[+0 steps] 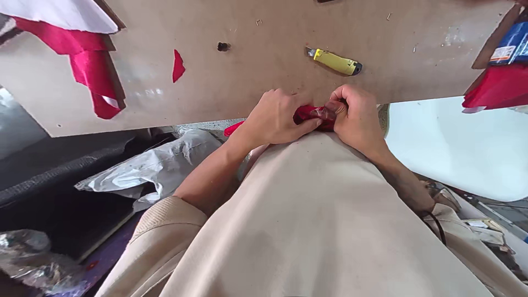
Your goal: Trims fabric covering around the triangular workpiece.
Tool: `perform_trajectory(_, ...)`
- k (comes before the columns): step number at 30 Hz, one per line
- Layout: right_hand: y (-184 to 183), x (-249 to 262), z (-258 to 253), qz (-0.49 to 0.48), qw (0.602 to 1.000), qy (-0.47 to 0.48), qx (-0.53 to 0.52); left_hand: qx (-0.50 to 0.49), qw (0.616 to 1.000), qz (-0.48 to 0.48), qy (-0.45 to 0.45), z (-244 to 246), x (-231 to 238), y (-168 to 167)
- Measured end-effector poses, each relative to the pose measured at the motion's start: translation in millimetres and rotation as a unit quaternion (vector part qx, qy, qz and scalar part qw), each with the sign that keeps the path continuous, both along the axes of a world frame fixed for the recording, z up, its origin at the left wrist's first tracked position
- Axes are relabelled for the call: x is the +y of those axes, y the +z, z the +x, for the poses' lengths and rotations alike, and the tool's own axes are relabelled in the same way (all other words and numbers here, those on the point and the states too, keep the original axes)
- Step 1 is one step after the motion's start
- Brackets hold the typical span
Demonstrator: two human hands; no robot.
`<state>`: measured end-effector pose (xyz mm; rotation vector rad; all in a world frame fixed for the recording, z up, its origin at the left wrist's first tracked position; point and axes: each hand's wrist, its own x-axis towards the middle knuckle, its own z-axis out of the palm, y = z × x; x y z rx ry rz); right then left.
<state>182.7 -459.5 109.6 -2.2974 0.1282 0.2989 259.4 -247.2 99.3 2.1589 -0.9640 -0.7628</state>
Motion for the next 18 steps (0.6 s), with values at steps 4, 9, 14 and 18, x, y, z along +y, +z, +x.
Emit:
perform_trajectory(4,3,2,-8,0.017,0.998,-0.048,0.045,0.019,1.000,-0.018,0.007,-1,-1,-2)
perform_trajectory(9,1,-33,-8,0.131,0.989,0.047,-0.039,0.069,0.996,-0.062,0.004,3,-5,-6)
perform_trajectory(14,-7,-62,7,0.156,0.965,0.198,-0.070,0.099,0.990,-0.084,-0.060,15,-12,-21)
perform_trajectory(18,-1,-68,16,0.126,0.962,0.236,-0.050,0.118,0.984,-0.085,-0.101,23,-21,-20)
